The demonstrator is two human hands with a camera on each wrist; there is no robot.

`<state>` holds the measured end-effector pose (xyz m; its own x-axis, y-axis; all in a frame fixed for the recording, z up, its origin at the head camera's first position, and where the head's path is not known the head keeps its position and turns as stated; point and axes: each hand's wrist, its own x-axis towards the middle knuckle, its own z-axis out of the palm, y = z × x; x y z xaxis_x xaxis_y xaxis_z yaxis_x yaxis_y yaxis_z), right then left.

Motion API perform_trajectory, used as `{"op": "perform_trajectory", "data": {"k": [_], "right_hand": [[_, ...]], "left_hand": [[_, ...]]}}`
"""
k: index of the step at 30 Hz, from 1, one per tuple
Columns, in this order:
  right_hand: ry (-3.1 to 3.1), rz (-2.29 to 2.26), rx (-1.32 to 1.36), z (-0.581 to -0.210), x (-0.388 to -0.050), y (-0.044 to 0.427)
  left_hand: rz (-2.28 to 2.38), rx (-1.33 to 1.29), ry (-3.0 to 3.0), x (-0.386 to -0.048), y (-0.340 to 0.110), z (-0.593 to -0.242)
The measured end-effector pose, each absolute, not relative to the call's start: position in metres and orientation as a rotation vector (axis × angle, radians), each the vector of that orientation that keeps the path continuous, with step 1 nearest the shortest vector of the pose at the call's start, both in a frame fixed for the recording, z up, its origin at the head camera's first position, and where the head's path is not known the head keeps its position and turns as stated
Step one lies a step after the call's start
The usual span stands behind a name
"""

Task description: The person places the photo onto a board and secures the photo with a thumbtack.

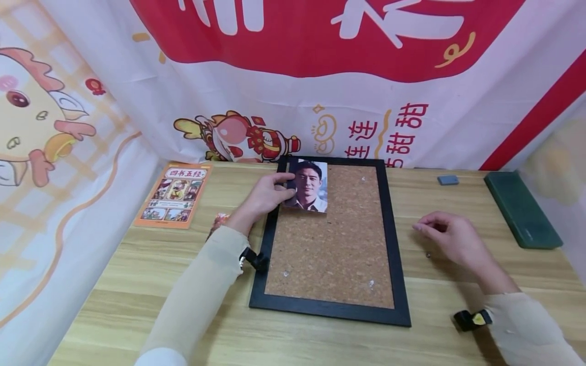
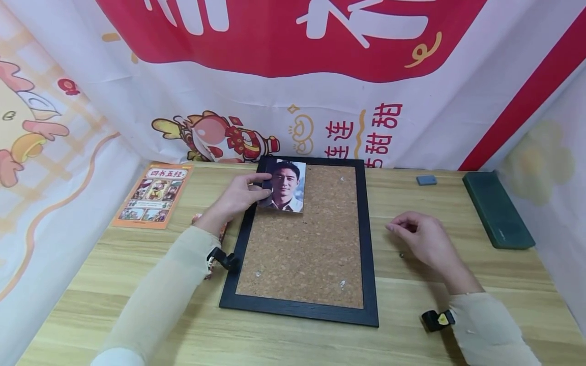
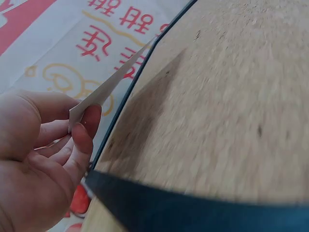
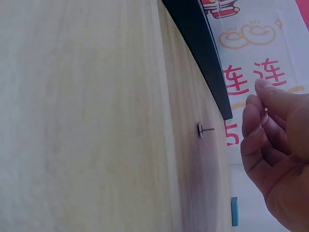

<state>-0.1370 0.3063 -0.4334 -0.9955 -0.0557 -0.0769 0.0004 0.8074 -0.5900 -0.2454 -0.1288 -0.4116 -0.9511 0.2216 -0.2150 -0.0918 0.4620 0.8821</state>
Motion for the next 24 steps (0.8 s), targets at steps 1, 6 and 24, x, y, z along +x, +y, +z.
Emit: {"op": "perform_trajectory", "data": {"k": [1,6,24], "right_hand": [[2.895,-0.951,-0.047,-0.433,-0.137,0.306],[2.879,-0.948,-0.069,-0.433,-0.136,0.305],[2.858,-0.956,-0.171,-0.431,-0.139,0.291]], "left_hand": [[1.478,0.109,2.412,-0.247,-0.125,-0.413],[1.448,0.118,2.403,-0.251,-0.109,-0.416],[1.07,0.447,2.638,-0.267,-0.075,-0.428]]}}
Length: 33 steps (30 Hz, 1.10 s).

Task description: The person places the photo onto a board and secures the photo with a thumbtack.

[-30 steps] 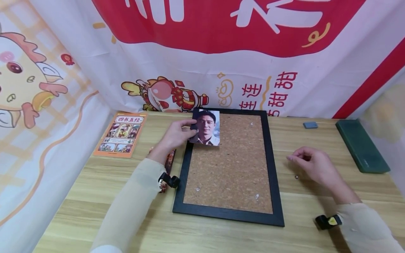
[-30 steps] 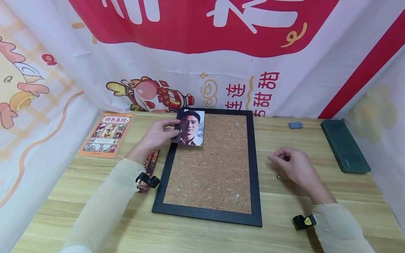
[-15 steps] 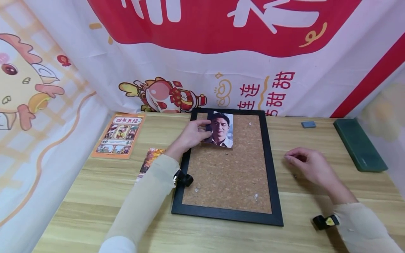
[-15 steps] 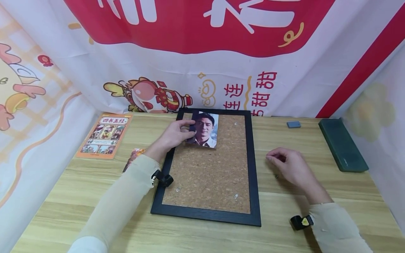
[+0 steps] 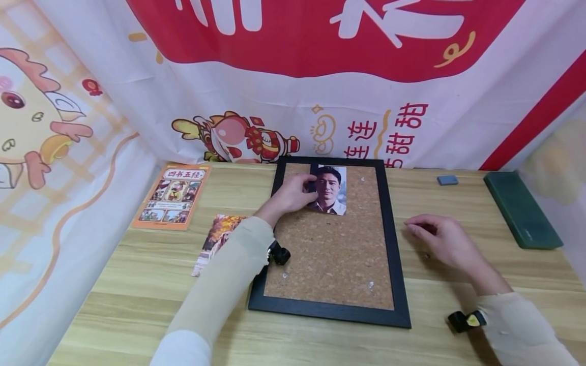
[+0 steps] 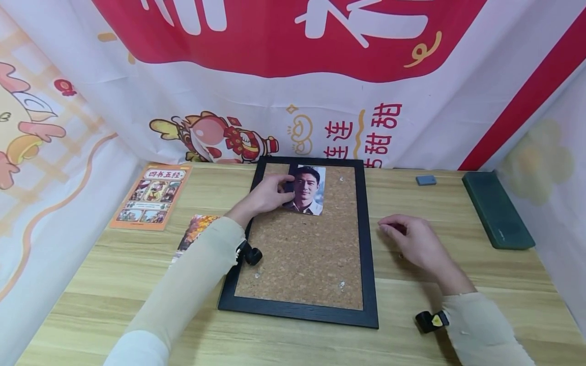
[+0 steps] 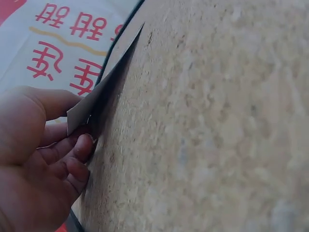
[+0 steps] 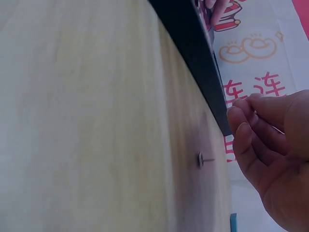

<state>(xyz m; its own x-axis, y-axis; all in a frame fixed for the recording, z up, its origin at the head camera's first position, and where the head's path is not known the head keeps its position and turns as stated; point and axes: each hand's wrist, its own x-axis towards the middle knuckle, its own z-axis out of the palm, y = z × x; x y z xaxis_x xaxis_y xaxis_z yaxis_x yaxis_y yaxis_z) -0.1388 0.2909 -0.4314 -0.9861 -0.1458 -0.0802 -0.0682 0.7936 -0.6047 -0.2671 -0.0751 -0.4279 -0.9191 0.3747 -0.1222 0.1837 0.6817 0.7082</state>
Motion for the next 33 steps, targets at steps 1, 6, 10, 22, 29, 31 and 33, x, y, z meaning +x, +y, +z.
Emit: {"op": "perform_trajectory", "data": {"k": [1,6,10,22,29,31,33], "right_hand": [[2.85,-0.956,-0.165,-0.43,-0.139,0.289],[2.808,-0.993,-0.169,-0.424,-0.147,0.279],[2.734,-1.121,-0.203,-0.419,-0.159,0.267],[2.53,-1.349,-0.133,-0.412,-0.226,0.219],[2.39,-1.53,-0.029,-0.417,-0.26,0.193],[2.356,-1.586,-0.021,-0.419,-0.266,0.189],[2.34,-1.626,-0.017,-0.42,-0.272,0.184]], "left_hand": [[1.047,0.453,2.645,-0.268,-0.075,-0.428],[0.963,0.532,2.684,-0.275,-0.076,-0.438],[0.937,0.565,2.685,-0.276,-0.077,-0.441],[0.968,0.545,2.626,-0.274,-0.077,-0.435],[0.988,0.537,2.63,-0.283,-0.077,-0.451],[0.992,0.549,2.64,-0.281,-0.078,-0.448],[0.987,0.555,2.642,-0.276,-0.078,-0.442]]}}
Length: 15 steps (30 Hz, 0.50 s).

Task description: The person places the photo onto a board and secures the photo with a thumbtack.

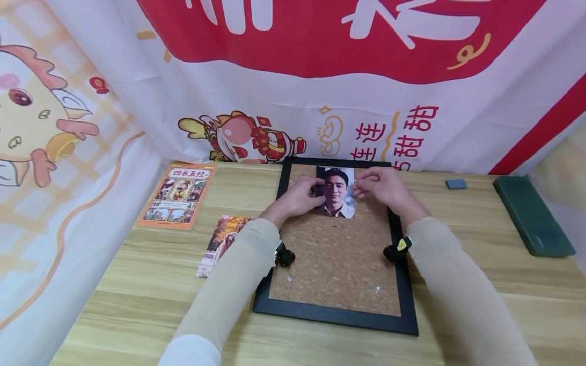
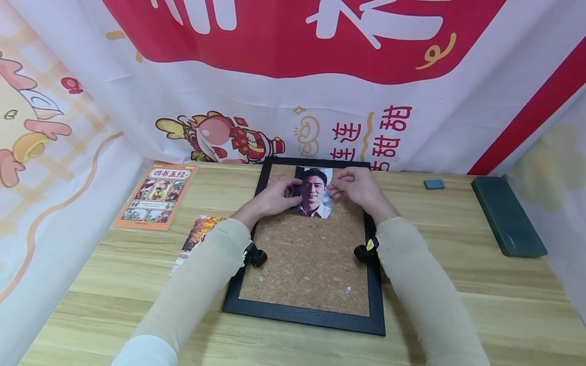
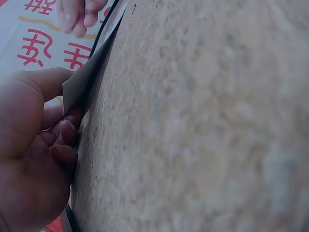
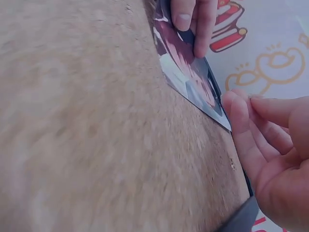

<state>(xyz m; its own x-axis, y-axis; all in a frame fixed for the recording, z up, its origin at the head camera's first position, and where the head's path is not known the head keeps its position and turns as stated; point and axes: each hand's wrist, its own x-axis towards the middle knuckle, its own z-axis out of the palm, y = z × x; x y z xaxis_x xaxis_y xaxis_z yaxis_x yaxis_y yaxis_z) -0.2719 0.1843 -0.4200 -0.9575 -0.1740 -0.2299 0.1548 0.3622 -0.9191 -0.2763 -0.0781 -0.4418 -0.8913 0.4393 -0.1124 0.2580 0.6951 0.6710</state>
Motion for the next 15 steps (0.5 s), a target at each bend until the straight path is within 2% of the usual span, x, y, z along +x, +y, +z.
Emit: {"op": "perform_trajectory", "data": {"k": [5,15], "right_hand": [[2.305,-1.685,-0.033,-0.425,-0.285,0.173],[2.377,-1.519,-0.013,-0.422,-0.312,0.151]], "left_hand": [[0.995,0.526,2.615,-0.272,-0.078,-0.436],[1.002,0.524,2.601,-0.29,-0.082,-0.458]]}}
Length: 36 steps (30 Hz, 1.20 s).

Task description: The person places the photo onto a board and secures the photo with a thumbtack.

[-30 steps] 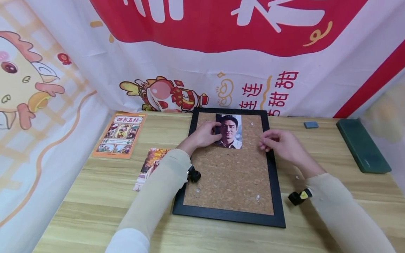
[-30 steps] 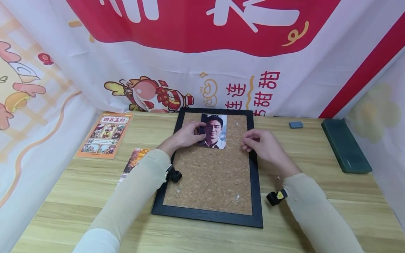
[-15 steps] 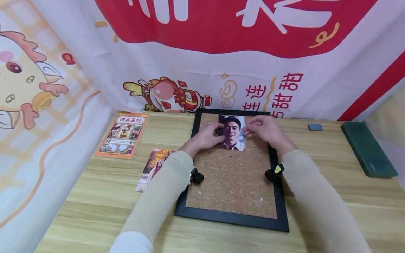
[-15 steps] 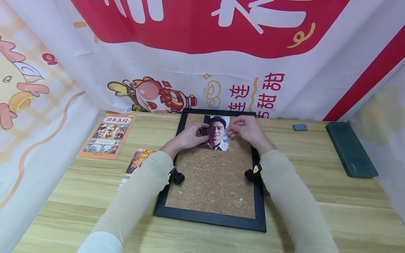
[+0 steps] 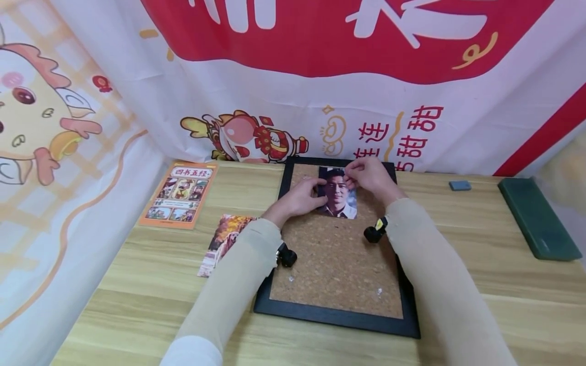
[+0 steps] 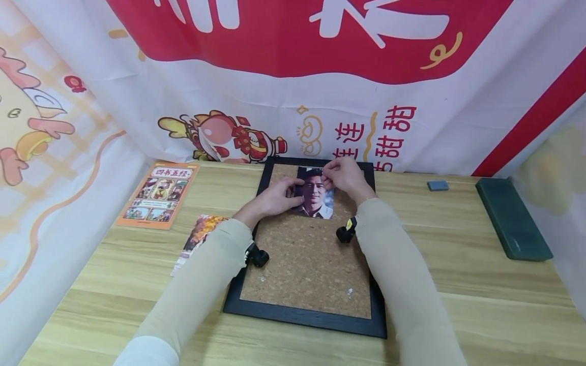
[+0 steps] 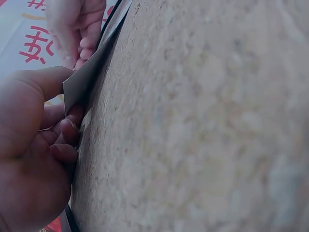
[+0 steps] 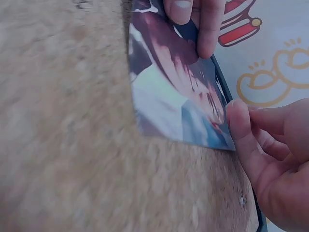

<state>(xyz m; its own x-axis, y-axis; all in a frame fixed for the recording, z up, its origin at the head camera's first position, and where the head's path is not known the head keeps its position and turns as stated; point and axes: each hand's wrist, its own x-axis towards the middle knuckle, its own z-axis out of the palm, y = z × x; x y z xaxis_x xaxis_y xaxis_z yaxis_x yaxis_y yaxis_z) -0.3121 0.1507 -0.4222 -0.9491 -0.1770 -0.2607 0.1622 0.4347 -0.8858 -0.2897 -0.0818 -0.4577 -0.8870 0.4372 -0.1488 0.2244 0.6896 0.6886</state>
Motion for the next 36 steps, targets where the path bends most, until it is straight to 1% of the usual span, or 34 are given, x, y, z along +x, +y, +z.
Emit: {"op": "perform_trajectory", "data": {"k": [9,16,24,28,36], "right_hand": [[2.488,-1.366,-0.075,-0.426,-0.33,0.137],[2.579,-1.241,-0.034,-0.427,-0.341,0.127],[2.514,-1.263,0.068,-0.422,-0.344,0.119],[2.563,-1.188,0.081,-0.419,-0.343,0.118],[2.687,-1.011,0.169,-0.418,-0.341,0.113]], "left_hand": [[1.026,0.554,2.599,-0.276,-0.081,-0.44],[1.009,0.551,2.625,-0.283,-0.082,-0.45],[1.023,0.513,2.583,-0.276,-0.081,-0.44],[1.005,0.496,2.596,-0.284,-0.08,-0.453],[1.011,0.526,2.6,-0.278,-0.08,-0.446]]}}
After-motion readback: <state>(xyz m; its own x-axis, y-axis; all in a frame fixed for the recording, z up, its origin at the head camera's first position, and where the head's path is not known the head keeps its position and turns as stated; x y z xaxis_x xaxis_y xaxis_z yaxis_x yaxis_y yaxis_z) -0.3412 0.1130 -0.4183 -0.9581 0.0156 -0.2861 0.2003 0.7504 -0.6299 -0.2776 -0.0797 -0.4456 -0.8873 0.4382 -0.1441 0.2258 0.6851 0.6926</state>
